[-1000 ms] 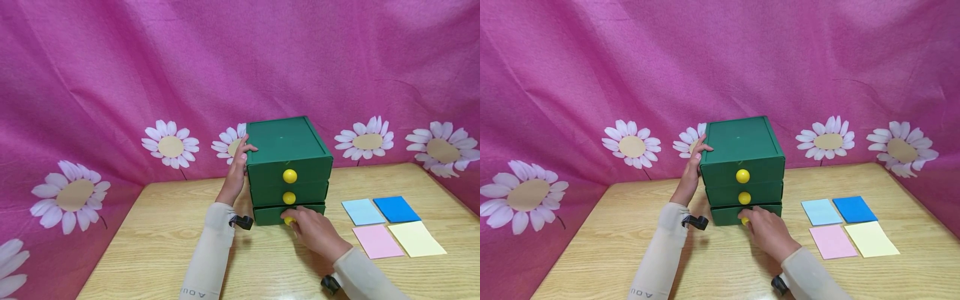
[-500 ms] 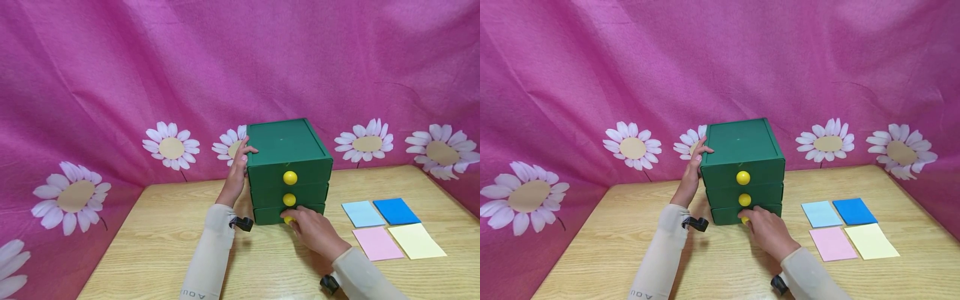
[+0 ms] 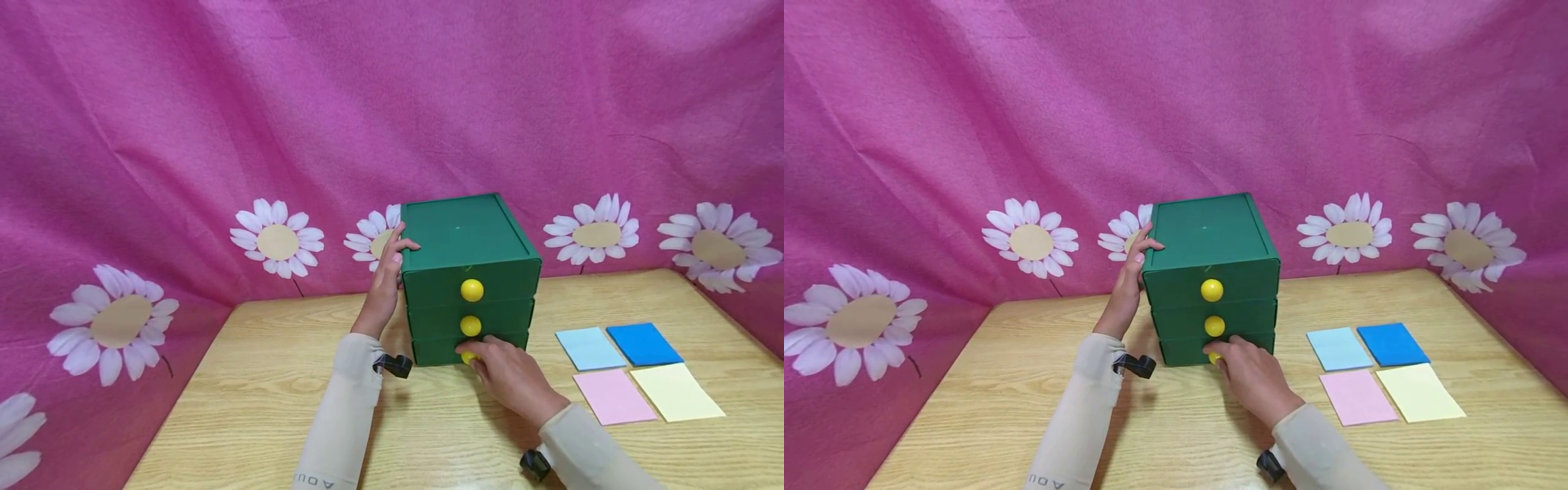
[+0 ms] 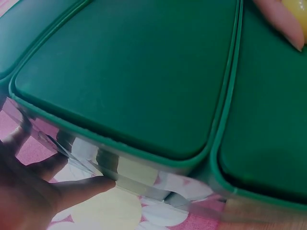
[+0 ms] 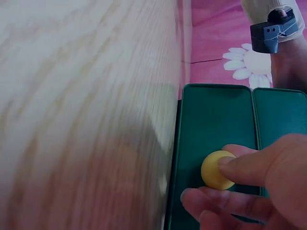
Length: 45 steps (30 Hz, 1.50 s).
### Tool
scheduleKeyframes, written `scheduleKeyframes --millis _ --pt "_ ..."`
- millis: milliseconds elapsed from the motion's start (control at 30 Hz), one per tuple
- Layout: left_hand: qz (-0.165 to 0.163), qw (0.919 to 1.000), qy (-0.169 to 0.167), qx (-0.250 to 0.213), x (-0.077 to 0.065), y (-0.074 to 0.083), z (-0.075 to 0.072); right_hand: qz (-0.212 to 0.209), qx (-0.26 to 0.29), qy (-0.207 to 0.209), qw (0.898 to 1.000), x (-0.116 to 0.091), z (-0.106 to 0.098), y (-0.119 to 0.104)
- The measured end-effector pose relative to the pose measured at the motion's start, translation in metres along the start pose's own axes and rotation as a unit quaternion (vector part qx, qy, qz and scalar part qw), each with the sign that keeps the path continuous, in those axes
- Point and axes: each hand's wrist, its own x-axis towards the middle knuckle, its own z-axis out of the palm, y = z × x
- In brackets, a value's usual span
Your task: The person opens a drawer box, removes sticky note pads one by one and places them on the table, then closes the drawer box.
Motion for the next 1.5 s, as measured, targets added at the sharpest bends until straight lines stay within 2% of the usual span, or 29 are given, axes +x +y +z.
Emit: scheduleKeyframes --millis 300,533,633,767,1000,1100,1333,1433,1500 --pt "0.000 1.0000 0.004 0.008 0.001 -0.007 0.002 0.016 -0.002 -0.001 1.000 -0.001 0.002 0.001" --pt "-0.001 0.9998 0.014 0.012 0.005 -0.037 0.003 0.031 0.006 -0.013 0.999 -0.003 0.002 0.002" --pt "-0.002 0.9998 0.016 0.010 0.005 -0.042 0.003 0.035 0.016 -0.025 0.999 -0.005 0.001 0.000" --pt "-0.002 0.9998 0.013 0.012 0.004 -0.037 0.003 0.032 0.023 -0.037 0.999 -0.007 -0.002 -0.002" --pt "-0.005 1.0000 0.000 0.007 0.001 -0.007 0.001 0.025 0.026 -0.077 0.996 -0.007 -0.012 -0.006" --pt "-0.008 0.9999 -0.001 0.008 0.000 -0.002 0.000 0.026 0.029 -0.080 0.996 -0.007 -0.017 -0.008" --pt "-0.019 0.9997 -0.011 0.007 -0.003 -0.005 -0.008 0.036 0.032 -0.065 0.997 -0.008 -0.028 -0.012" --pt "-0.027 0.9995 -0.002 0.014 -0.003 -0.020 -0.011 0.040 0.027 -0.054 0.997 -0.012 -0.035 -0.013" --pt "-0.036 0.9993 0.006 0.001 -0.003 -0.029 -0.011 0.044 0.028 -0.045 0.998 -0.015 -0.040 -0.013"
